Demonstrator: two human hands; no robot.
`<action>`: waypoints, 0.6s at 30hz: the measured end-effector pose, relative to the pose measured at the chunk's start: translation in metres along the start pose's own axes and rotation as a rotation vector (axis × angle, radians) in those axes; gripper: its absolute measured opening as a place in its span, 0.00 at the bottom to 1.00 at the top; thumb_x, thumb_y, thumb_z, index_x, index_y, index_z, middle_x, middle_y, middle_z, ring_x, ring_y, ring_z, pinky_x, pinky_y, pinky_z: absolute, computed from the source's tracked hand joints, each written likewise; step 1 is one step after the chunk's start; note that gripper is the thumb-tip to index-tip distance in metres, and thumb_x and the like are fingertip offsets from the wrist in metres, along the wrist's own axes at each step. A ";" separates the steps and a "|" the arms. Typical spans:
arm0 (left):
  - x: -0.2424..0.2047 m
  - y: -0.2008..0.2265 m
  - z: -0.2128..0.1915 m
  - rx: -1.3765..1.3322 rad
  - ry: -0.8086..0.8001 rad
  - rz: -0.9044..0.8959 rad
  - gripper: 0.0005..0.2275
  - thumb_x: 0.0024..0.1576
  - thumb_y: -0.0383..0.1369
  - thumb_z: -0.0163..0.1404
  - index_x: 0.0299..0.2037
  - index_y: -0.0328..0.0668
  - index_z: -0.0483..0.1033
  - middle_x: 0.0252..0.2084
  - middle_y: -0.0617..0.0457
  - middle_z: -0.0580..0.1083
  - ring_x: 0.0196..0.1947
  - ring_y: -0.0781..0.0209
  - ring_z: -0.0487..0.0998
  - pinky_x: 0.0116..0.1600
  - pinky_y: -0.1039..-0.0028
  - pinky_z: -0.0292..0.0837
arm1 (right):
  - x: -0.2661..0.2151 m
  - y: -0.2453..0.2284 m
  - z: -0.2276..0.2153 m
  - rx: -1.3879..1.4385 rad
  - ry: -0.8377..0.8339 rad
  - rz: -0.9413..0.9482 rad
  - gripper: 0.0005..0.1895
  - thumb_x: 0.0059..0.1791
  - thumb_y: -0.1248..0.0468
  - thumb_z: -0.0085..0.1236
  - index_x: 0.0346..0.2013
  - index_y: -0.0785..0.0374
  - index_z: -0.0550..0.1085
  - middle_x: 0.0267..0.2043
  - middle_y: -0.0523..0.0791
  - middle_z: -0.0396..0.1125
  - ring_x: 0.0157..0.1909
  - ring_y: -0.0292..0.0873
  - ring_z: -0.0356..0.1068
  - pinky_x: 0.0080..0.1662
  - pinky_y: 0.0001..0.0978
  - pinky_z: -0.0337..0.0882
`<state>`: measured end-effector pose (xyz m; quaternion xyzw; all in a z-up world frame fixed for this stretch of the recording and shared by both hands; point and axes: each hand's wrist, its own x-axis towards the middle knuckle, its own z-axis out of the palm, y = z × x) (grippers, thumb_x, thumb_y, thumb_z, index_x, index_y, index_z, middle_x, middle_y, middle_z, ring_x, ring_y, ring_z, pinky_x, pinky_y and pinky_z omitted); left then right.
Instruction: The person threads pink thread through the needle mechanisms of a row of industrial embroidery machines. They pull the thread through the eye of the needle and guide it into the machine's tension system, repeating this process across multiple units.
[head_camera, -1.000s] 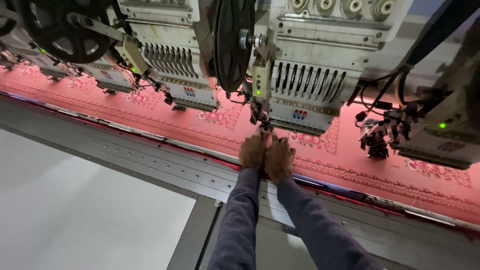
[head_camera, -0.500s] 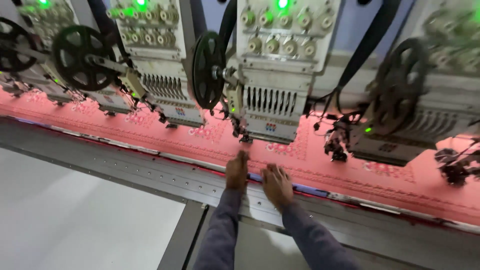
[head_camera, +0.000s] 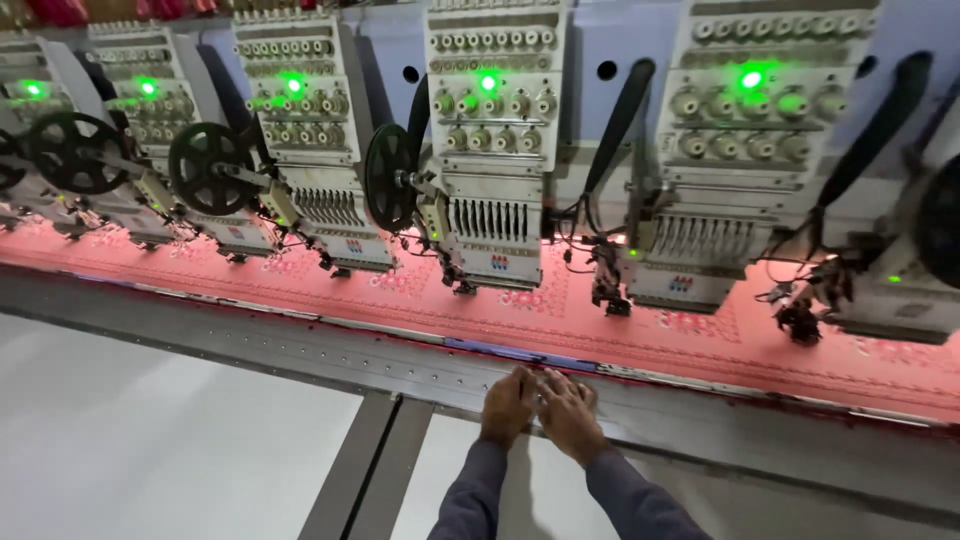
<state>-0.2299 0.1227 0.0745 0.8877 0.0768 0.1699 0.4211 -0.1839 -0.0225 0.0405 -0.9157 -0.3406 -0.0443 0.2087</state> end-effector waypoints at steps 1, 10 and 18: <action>-0.008 0.013 0.001 -0.068 -0.043 0.009 0.09 0.64 0.35 0.39 0.34 0.42 0.69 0.35 0.42 0.76 0.36 0.41 0.76 0.44 0.54 0.67 | -0.008 0.000 -0.008 0.034 -0.094 0.041 0.45 0.42 0.58 0.63 0.73 0.41 0.57 0.73 0.40 0.55 0.74 0.45 0.51 0.64 0.56 0.50; -0.069 0.098 0.010 -0.139 -0.198 0.366 0.03 0.61 0.28 0.47 0.42 0.40 0.69 0.38 0.37 0.73 0.43 0.27 0.77 0.44 0.46 0.76 | -0.092 -0.038 -0.144 1.523 -0.107 0.414 0.26 0.49 0.63 0.61 0.63 0.56 0.70 0.47 0.54 0.64 0.42 0.53 0.69 0.46 0.53 0.75; -0.172 0.195 -0.010 -0.264 -0.209 0.243 0.07 0.58 0.22 0.54 0.42 0.44 0.82 0.39 0.41 0.80 0.46 0.40 0.81 0.52 0.55 0.77 | -0.184 -0.050 -0.223 0.851 -0.075 0.027 0.32 0.46 0.69 0.66 0.64 0.52 0.66 0.38 0.53 0.69 0.49 0.62 0.73 0.49 0.58 0.74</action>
